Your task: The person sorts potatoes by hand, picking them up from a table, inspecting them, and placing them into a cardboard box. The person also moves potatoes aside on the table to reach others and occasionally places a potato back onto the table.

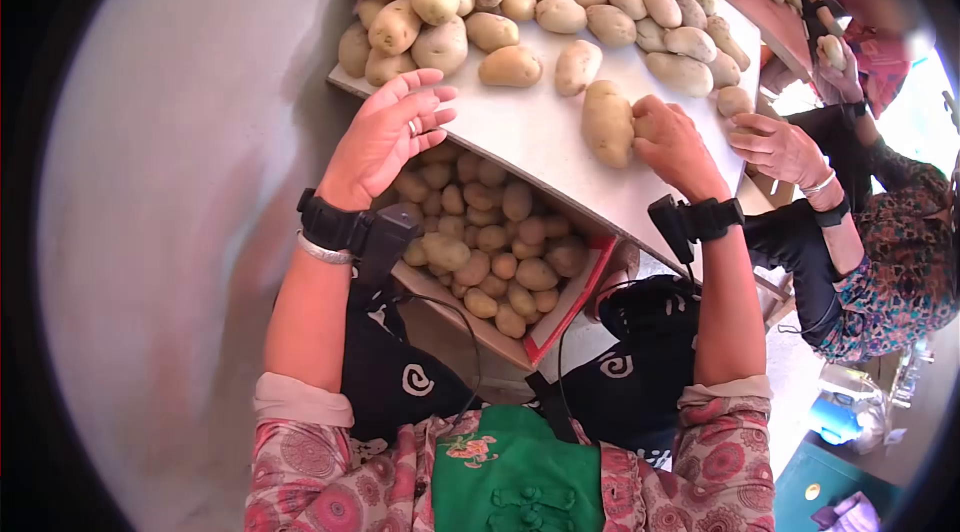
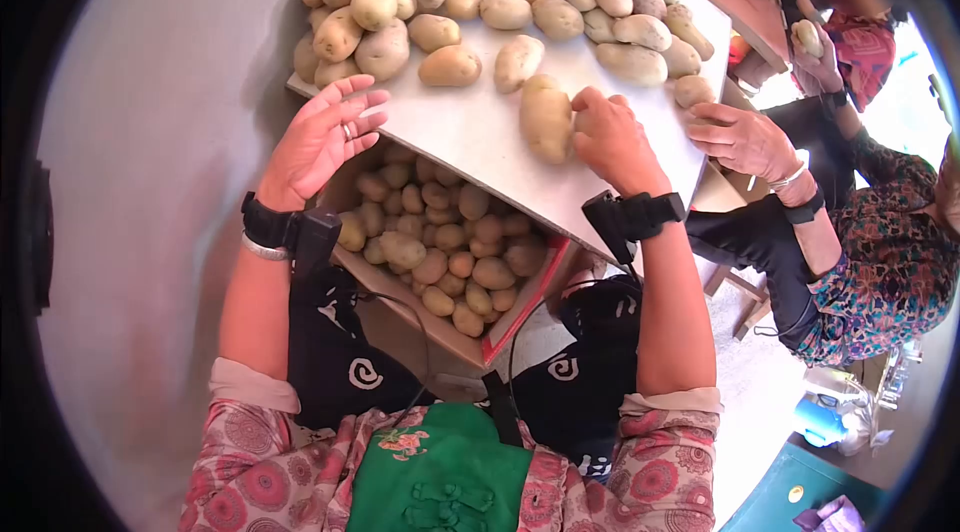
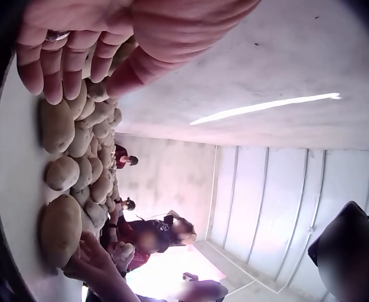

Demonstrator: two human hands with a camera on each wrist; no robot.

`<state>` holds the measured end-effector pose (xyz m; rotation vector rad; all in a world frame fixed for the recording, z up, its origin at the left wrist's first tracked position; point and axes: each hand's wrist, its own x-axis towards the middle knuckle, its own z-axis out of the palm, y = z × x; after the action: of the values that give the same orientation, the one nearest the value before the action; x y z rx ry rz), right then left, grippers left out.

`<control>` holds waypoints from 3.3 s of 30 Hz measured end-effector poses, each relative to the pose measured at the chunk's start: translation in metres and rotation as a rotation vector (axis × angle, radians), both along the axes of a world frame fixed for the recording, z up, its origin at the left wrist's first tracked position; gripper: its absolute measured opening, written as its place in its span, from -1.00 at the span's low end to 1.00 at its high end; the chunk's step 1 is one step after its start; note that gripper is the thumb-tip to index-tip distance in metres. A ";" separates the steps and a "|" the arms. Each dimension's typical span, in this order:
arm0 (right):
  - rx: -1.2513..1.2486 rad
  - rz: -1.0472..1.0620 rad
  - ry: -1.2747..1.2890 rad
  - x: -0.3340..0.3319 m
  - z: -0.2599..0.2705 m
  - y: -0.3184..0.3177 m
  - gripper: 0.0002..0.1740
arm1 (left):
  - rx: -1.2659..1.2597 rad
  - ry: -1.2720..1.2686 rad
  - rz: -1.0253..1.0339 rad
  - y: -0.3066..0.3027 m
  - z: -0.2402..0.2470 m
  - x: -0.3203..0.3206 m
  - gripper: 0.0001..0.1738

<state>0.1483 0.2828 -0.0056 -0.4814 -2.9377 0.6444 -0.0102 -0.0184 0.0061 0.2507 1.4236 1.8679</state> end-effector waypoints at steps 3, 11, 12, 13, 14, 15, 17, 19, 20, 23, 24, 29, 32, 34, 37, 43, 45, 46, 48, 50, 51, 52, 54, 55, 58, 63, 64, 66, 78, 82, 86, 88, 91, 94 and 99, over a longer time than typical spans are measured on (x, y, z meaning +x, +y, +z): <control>0.020 -0.076 -0.036 0.002 0.007 -0.002 -0.61 | 0.061 -0.005 0.044 -0.008 0.000 -0.011 -0.56; 0.034 -0.053 -0.028 0.000 0.003 0.013 -0.63 | 0.109 -0.022 0.129 -0.024 0.002 -0.019 -0.62; 0.034 -0.058 -0.030 -0.001 0.005 0.013 -0.63 | 0.113 -0.011 0.119 -0.025 0.003 -0.021 -0.62; 0.032 -0.062 -0.029 -0.002 0.007 0.011 -0.63 | 0.110 -0.008 0.118 -0.025 0.005 -0.021 -0.62; 0.012 -0.083 -0.015 -0.003 0.008 0.012 -0.63 | 0.107 -0.013 0.111 -0.026 0.006 -0.021 -0.62; 0.014 -0.080 -0.015 -0.004 0.010 0.012 -0.63 | 0.107 -0.019 0.105 -0.026 0.006 -0.020 -0.62; 0.025 -0.121 0.027 -0.001 0.014 0.012 -0.62 | 0.104 -0.010 0.109 -0.026 0.008 -0.019 -0.62; 0.034 -0.103 0.005 0.000 0.002 0.020 -0.63 | 0.095 0.004 0.103 -0.025 0.007 -0.018 -0.62; 0.042 -0.082 -0.013 0.000 -0.003 0.024 -0.63 | 0.095 -0.001 0.097 -0.025 0.006 -0.018 -0.62; 0.048 -0.042 -0.013 0.001 -0.004 0.026 -0.62 | 0.089 -0.005 0.089 -0.023 0.006 -0.017 -0.62; 0.049 -0.041 -0.015 0.000 0.001 0.024 -0.62 | 0.083 -0.003 0.087 -0.023 0.005 -0.016 -0.62; -0.430 -0.055 0.026 -0.004 0.051 0.012 -0.61 | 0.075 0.021 0.102 -0.020 0.006 -0.017 -0.62; -0.886 0.247 -0.034 -0.005 0.068 -0.015 -0.53 | 0.059 0.025 0.112 -0.015 0.005 -0.015 -0.62; -0.922 0.305 0.049 -0.008 0.064 -0.040 -0.52 | 0.042 0.023 0.124 -0.014 0.006 -0.015 -0.62; -0.972 0.410 0.148 -0.013 0.058 -0.044 -0.48 | 0.056 0.046 0.123 -0.013 0.004 -0.013 -0.63; -0.502 0.104 0.263 -0.020 0.037 -0.007 -0.52 | 0.052 0.037 0.135 -0.015 0.003 -0.016 -0.64; -0.243 0.060 0.228 -0.016 0.023 0.001 -0.46 | 0.056 0.039 0.131 -0.017 0.004 -0.017 -0.63; -0.147 0.054 0.142 -0.014 0.018 0.001 -0.44 | 0.048 0.037 0.132 -0.018 0.006 -0.017 -0.63; -0.135 0.019 0.042 -0.015 0.010 -0.005 -0.40 | 0.073 0.052 0.149 -0.021 0.008 -0.016 -0.62; -0.190 0.019 0.033 -0.018 0.011 -0.010 -0.38 | 0.076 0.046 0.154 -0.021 0.008 -0.020 -0.62; -0.246 0.018 0.027 -0.019 0.012 -0.015 -0.36 | 0.079 0.042 0.158 -0.020 0.007 -0.021 -0.61; -0.168 0.051 0.056 -0.021 0.013 -0.019 -0.32 | 0.085 0.047 0.147 -0.020 0.007 -0.022 -0.61; -0.148 0.052 0.054 -0.022 0.011 -0.024 -0.32 | 0.101 0.036 0.124 -0.021 0.004 -0.024 -0.61; -0.119 0.061 0.067 -0.022 0.011 -0.026 -0.32 | 0.127 0.041 0.106 -0.020 0.003 -0.023 -0.61; -0.164 0.058 0.051 -0.025 0.007 -0.032 -0.28 | 0.094 0.049 0.104 -0.018 0.002 -0.020 -0.61; 0.035 0.005 0.017 -0.029 -0.005 -0.054 -0.20 | 0.053 0.047 0.108 -0.015 0.006 -0.017 -0.61; 0.043 0.021 0.016 -0.028 -0.005 -0.057 -0.21 | 0.059 0.057 0.106 -0.014 0.005 -0.017 -0.61; 0.037 0.064 0.033 -0.029 -0.005 -0.059 -0.22 | 0.065 0.079 0.106 -0.014 0.006 -0.018 -0.60; -0.443 0.511 -0.250 -0.023 0.029 -0.082 -0.23 | 0.063 0.052 0.117 -0.021 0.002 -0.018 -0.63; -0.633 0.576 -0.208 -0.022 0.027 -0.106 -0.23 | 0.048 0.051 0.129 -0.020 0.006 -0.014 -0.63; -0.601 0.532 0.007 -0.029 0.015 -0.105 -0.34 | 0.052 0.040 0.148 -0.019 0.005 -0.015 -0.63; -0.537 0.430 0.181 -0.031 0.011 -0.099 -0.44 | 0.059 0.048 0.142 -0.020 0.006 -0.015 -0.63; -0.511 0.422 0.153 -0.028 0.013 -0.093 -0.51 | 0.067 0.044 0.126 -0.019 0.011 -0.011 -0.63; -0.442 0.297 0.238 -0.033 0.010 -0.079 -0.62 | 0.066 0.017 0.137 -0.019 0.010 -0.012 -0.64; -0.423 0.107 0.303 -0.035 0.017 -0.053 -0.64 | 0.086 0.056 0.218 -0.022 0.001 -0.012 -0.63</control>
<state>0.1128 0.2295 0.0111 -0.2295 -2.5526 1.2425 -0.0226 -0.0402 0.0073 0.1977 1.4579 2.1172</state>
